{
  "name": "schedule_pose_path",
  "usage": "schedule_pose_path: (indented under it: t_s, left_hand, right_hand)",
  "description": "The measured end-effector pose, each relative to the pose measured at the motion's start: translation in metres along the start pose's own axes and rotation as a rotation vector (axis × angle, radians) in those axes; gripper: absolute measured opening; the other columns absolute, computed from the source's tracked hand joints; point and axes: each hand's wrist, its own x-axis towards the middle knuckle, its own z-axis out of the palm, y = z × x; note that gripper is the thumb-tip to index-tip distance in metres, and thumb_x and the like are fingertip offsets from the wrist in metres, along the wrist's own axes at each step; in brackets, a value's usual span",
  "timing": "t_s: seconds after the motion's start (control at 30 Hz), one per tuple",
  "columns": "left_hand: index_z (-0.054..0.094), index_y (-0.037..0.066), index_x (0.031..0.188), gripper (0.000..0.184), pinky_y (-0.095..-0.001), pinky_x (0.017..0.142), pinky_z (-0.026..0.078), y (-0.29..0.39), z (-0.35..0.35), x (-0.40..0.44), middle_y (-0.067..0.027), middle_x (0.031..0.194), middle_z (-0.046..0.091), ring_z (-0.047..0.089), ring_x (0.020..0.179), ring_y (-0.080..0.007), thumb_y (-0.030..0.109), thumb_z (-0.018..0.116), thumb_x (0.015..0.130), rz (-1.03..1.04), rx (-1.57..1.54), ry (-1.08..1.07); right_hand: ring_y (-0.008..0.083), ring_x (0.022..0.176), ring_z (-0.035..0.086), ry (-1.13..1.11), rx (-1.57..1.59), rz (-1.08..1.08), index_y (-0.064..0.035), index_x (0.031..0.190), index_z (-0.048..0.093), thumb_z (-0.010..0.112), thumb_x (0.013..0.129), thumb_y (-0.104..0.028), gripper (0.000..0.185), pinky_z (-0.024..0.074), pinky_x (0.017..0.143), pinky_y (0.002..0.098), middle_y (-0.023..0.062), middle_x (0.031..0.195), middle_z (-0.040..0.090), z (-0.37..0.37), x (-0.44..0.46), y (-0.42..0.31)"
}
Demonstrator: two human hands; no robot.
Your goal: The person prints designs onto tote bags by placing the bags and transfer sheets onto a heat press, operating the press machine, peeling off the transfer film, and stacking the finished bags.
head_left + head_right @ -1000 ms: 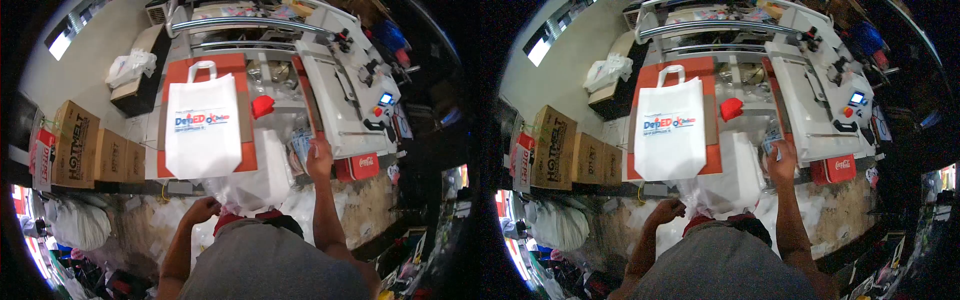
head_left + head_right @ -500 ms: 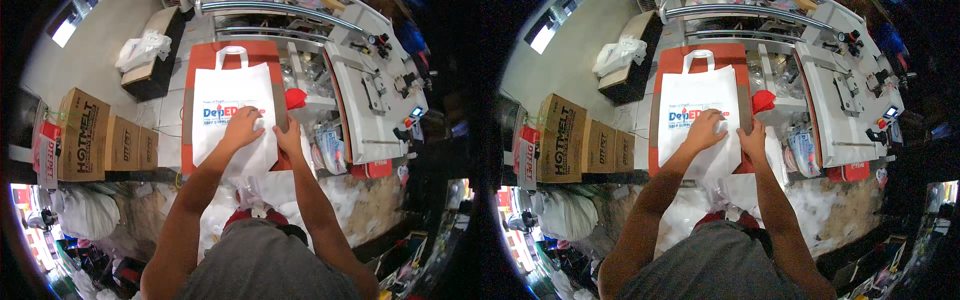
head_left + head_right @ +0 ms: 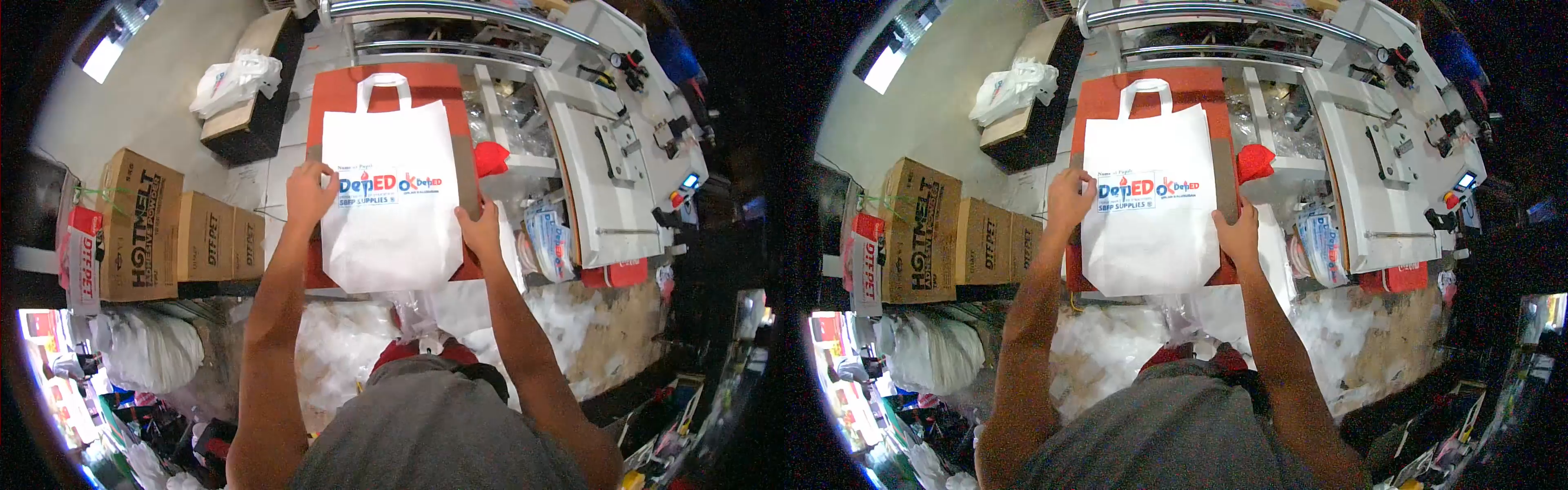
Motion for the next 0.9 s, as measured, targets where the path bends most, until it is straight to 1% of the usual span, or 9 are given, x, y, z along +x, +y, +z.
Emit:
schedule_pose_path:
  t_s: [0.2,0.27,0.37,0.43,0.53,0.67,0.7,0.73,0.9]
  left_hand:
    - [0.065,0.007,0.109,0.038,-0.0399,0.097,0.048,0.097,0.029,-0.033,-0.0109,0.12,0.061,0.058,0.114,-0.0297,0.029,0.074,0.08,0.198,-0.27,-0.355]
    - [0.065,0.005,0.112,0.046,-0.0419,0.107,0.041,0.124,0.054,-0.035,-0.0113,0.126,0.059,0.049,0.127,-0.0314,0.032,0.077,0.077,0.332,-0.216,-0.299]
    - [0.065,0.006,0.109,0.043,-0.0433,0.102,0.044,0.138,0.078,-0.03,-0.0102,0.124,0.059,0.051,0.123,-0.0319,0.032,0.076,0.077,0.388,-0.218,-0.304]
    - [0.066,0.004,0.087,0.023,-0.0438,0.09,0.048,0.142,0.088,-0.026,-0.0101,0.111,0.064,0.059,0.102,-0.0318,0.022,0.075,0.077,0.343,-0.281,-0.189]
    - [0.066,0.004,0.08,0.013,-0.0442,0.085,0.049,0.122,0.083,-0.014,-0.0112,0.099,0.068,0.061,0.092,-0.0334,0.015,0.071,0.077,0.306,-0.171,-0.121]
    - [0.07,0.005,0.08,0.013,-0.0446,0.079,0.05,0.007,0.039,0.0,-0.0139,0.093,0.07,0.065,0.084,-0.0325,0.018,0.069,0.078,-0.039,-0.067,0.16]
    - [0.071,0.006,0.084,0.015,-0.0437,0.08,0.051,-0.016,0.013,-0.007,-0.014,0.091,0.07,0.066,0.086,-0.0328,0.02,0.069,0.079,-0.281,-0.14,0.161]
    - [0.071,0.005,0.087,0.018,-0.0438,0.078,0.052,-0.099,0.018,-0.021,-0.0157,0.089,0.07,0.066,0.084,-0.0344,0.021,0.068,0.08,-0.169,0.032,0.297]
    - [0.068,-0.001,0.088,0.032,-0.0498,0.073,0.052,-0.182,-0.096,-0.16,-0.0198,0.087,0.068,0.066,0.081,-0.0378,0.029,0.061,0.083,-0.84,0.193,0.146]
  right_hand:
    - [0.039,0.126,0.047,-0.007,0.088,-0.013,0.0058,0.137,0.041,0.077,0.079,-0.027,0.076,0.0377,0.108,0.044,0.0272,0.135,0.047,0.006,0.007,0.013]
    - [0.0389,0.126,0.047,-0.003,0.115,-0.023,0.0058,0.137,0.042,0.077,0.079,-0.026,0.076,0.038,0.107,0.0438,0.0272,0.134,0.048,0.006,0.005,0.013]
    - [0.039,0.125,0.048,0.011,0.132,-0.029,0.0057,0.138,0.042,0.077,0.079,-0.026,0.075,0.0383,0.107,0.0437,0.0273,0.134,0.049,0.007,0.004,0.016]
    - [0.0395,0.125,0.048,0.015,0.052,-0.03,0.0047,0.138,0.042,0.077,0.079,-0.027,0.076,0.0383,0.107,0.0439,0.0275,0.134,0.048,0.005,0.004,0.013]
    - [0.0394,0.123,0.05,0.021,0.036,-0.043,0.0039,0.138,0.042,0.076,0.08,-0.028,0.075,0.0402,0.105,0.0442,0.0276,0.133,0.049,-0.001,-0.001,0.003]
    - [0.037,0.121,0.052,-0.013,0.125,0.0,0.0035,0.138,0.043,0.075,0.082,-0.029,0.072,0.0429,0.103,0.0432,0.0263,0.132,0.051,0.001,0.007,0.039]
    - [0.0358,0.119,0.054,0.002,0.181,0.048,0.0033,0.137,0.044,0.074,0.083,-0.03,0.071,0.0444,0.101,0.0425,0.0255,0.131,0.052,-0.009,0.002,0.039]
    - [0.0345,0.117,0.056,0.015,0.237,0.095,0.0032,0.137,0.044,0.073,0.084,-0.03,0.069,0.0459,0.099,0.0418,0.0248,0.13,0.053,-0.019,-0.003,0.042]
    - [0.0318,0.114,0.058,0.064,-0.036,0.15,0.0031,0.135,0.047,0.071,0.087,-0.03,0.063,0.0474,0.096,0.0416,0.0226,0.125,0.058,-0.064,-0.022,0.157]
